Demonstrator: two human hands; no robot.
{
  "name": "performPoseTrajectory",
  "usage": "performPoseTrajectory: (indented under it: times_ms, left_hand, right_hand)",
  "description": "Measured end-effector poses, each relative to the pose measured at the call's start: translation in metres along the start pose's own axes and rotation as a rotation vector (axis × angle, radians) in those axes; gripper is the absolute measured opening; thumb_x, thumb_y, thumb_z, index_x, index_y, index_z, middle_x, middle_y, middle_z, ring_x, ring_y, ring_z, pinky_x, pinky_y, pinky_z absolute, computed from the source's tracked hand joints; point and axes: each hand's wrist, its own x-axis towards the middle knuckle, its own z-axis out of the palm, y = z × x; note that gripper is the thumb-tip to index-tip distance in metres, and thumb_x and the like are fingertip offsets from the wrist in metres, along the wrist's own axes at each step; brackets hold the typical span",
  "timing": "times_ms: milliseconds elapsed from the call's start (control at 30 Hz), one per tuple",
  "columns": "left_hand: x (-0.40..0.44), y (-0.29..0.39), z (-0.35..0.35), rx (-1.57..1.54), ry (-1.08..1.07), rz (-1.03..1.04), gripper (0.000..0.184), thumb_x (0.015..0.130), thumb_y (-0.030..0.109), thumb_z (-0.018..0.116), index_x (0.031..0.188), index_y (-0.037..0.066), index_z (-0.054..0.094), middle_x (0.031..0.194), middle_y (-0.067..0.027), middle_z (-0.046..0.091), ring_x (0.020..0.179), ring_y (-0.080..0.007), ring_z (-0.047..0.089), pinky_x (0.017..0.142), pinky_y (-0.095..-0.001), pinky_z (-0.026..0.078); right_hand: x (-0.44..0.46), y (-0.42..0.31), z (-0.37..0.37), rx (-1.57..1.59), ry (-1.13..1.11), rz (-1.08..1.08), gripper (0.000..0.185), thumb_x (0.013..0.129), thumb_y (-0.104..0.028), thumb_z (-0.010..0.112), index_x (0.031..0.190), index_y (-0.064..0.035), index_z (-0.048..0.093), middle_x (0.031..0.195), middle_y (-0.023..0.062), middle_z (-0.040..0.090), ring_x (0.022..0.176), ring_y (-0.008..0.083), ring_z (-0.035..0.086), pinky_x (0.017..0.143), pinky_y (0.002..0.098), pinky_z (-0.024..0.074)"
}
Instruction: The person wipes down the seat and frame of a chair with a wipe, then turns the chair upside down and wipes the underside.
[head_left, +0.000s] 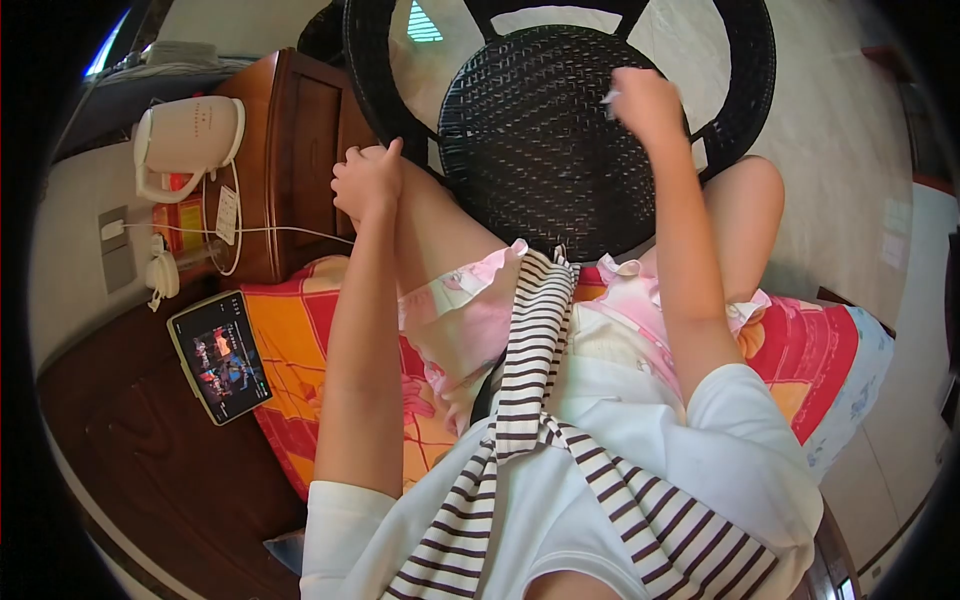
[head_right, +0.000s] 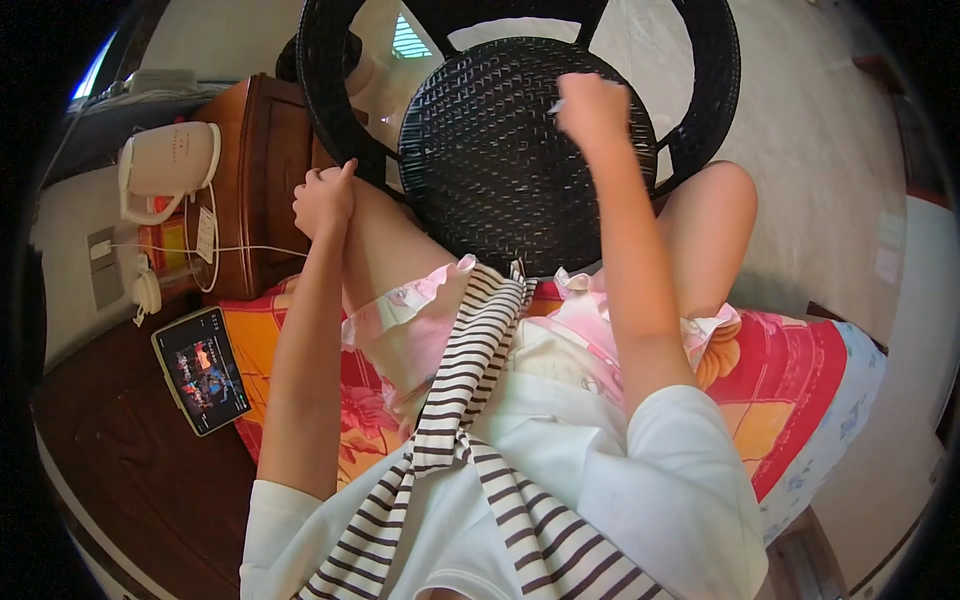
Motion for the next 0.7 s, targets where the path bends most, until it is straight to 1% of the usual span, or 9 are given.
performPoseTrajectory:
  times_ms: [67, 133, 200, 300, 400, 467, 533, 567, 700]
  left_hand:
    - [0.0, 0.0, 0.0, 0.002, -0.001, -0.002, 0.078, 0.07, 0.067, 0.056, 0.123, 0.011, 0.052, 0.119, -0.0167, 0.053, 0.11, -0.0341, 0.052, 0.089, -0.0467, 0.043]
    - [-0.001, 0.0, 0.0, 0.001, 0.003, 0.002, 0.078, 0.07, 0.067, 0.056, 0.123, 0.011, 0.052, 0.119, -0.0166, 0.053, 0.11, -0.0341, 0.052, 0.089, -0.0467, 0.043]
    - [-0.001, -0.002, 0.001, -0.002, -0.003, 0.01, 0.077, 0.07, 0.067, 0.056, 0.123, 0.011, 0.052, 0.119, -0.0166, 0.053, 0.11, -0.034, 0.052, 0.089, -0.0467, 0.043]
    - [0.001, -0.004, 0.002, -0.008, -0.012, 0.014, 0.077, 0.07, 0.067, 0.056, 0.124, 0.011, 0.052, 0.119, -0.0167, 0.052, 0.11, -0.0339, 0.052, 0.089, -0.0467, 0.043]
    - [-0.002, 0.002, -0.003, -0.002, -0.015, -0.007, 0.077, 0.07, 0.067, 0.056, 0.124, 0.011, 0.052, 0.119, -0.0168, 0.052, 0.11, -0.0339, 0.051, 0.089, -0.0468, 0.043]
    - [-0.001, 0.001, -0.002, 0.002, -0.025, -0.014, 0.077, 0.07, 0.067, 0.056, 0.124, 0.011, 0.052, 0.12, -0.0167, 0.052, 0.11, -0.0338, 0.051, 0.089, -0.047, 0.042]
    - [-0.001, 0.0, -0.002, -0.003, -0.007, -0.009, 0.077, 0.07, 0.067, 0.055, 0.124, 0.011, 0.052, 0.12, -0.0166, 0.052, 0.111, -0.0337, 0.051, 0.089, -0.0471, 0.042]
    - [-0.001, 0.001, -0.001, -0.007, 0.0, -0.004, 0.077, 0.071, 0.067, 0.055, 0.124, 0.011, 0.052, 0.12, -0.0166, 0.052, 0.111, -0.0337, 0.051, 0.089, -0.0472, 0.042]
    - [-0.001, 0.0, -0.001, -0.002, -0.011, -0.006, 0.077, 0.071, 0.067, 0.055, 0.124, 0.011, 0.052, 0.12, -0.0166, 0.052, 0.111, -0.0336, 0.051, 0.089, -0.0471, 0.042]
  right_hand:
    - [-0.006, -0.036, -0.005, 0.35, -0.179, -0.082, 0.013, 0.07, -0.015, 0.064, 0.081, -0.0092, 0.066, 0.079, 0.0137, 0.066, 0.077, 0.0315, 0.064, 0.067, 0.0408, 0.05]
    - [-0.004, -0.056, -0.003, 0.81, -0.355, -0.315, 0.018, 0.072, -0.019, 0.07, 0.08, -0.0048, 0.065, 0.071, 0.0084, 0.064, 0.068, 0.0162, 0.062, 0.061, 0.0306, 0.0474]
    - [-0.003, -0.068, -0.006, 1.216, -0.423, -0.264, 0.014, 0.075, -0.014, 0.068, 0.081, -0.0019, 0.063, 0.073, 0.0043, 0.065, 0.07, 0.0089, 0.06, 0.061, 0.026, 0.0469]
    - [0.001, -0.063, -0.013, 1.6, -0.367, -0.226, 0.009, 0.08, -0.005, 0.061, 0.087, -0.0002, 0.063, 0.079, 0.0022, 0.066, 0.071, 0.007, 0.06, 0.063, 0.023, 0.0473]
    - [0.002, -0.035, -0.001, 1.203, -0.352, -0.098, 0.009, 0.078, -0.008, 0.061, 0.085, -0.0042, 0.066, 0.08, 0.0062, 0.068, 0.072, 0.0154, 0.066, 0.065, 0.0288, 0.0505]
    - [-0.008, -0.022, -0.004, 0.134, -0.136, -0.04, 0.012, 0.073, -0.012, 0.063, 0.083, -0.0062, 0.066, 0.082, 0.0127, 0.068, 0.075, 0.0278, 0.066, 0.066, 0.0381, 0.0511]
    - [-0.005, -0.005, 0.008, -0.031, -0.061, 0.041, 0.015, 0.068, -0.016, 0.065, 0.08, -0.0077, 0.066, 0.081, 0.0156, 0.066, 0.079, 0.0343, 0.064, 0.069, 0.0444, 0.0499]
    - [-0.005, 0.0, 0.003, 0.085, -0.104, 0.107, 0.012, 0.069, -0.017, 0.065, 0.078, -0.0086, 0.066, 0.076, 0.0136, 0.066, 0.079, 0.0332, 0.065, 0.069, 0.0433, 0.0501]
    - [-0.005, -0.025, -0.019, 0.107, 0.023, 0.03, 0.012, 0.07, -0.018, 0.065, 0.077, -0.0089, 0.066, 0.077, 0.0143, 0.066, 0.078, 0.0335, 0.065, 0.067, 0.0429, 0.05]
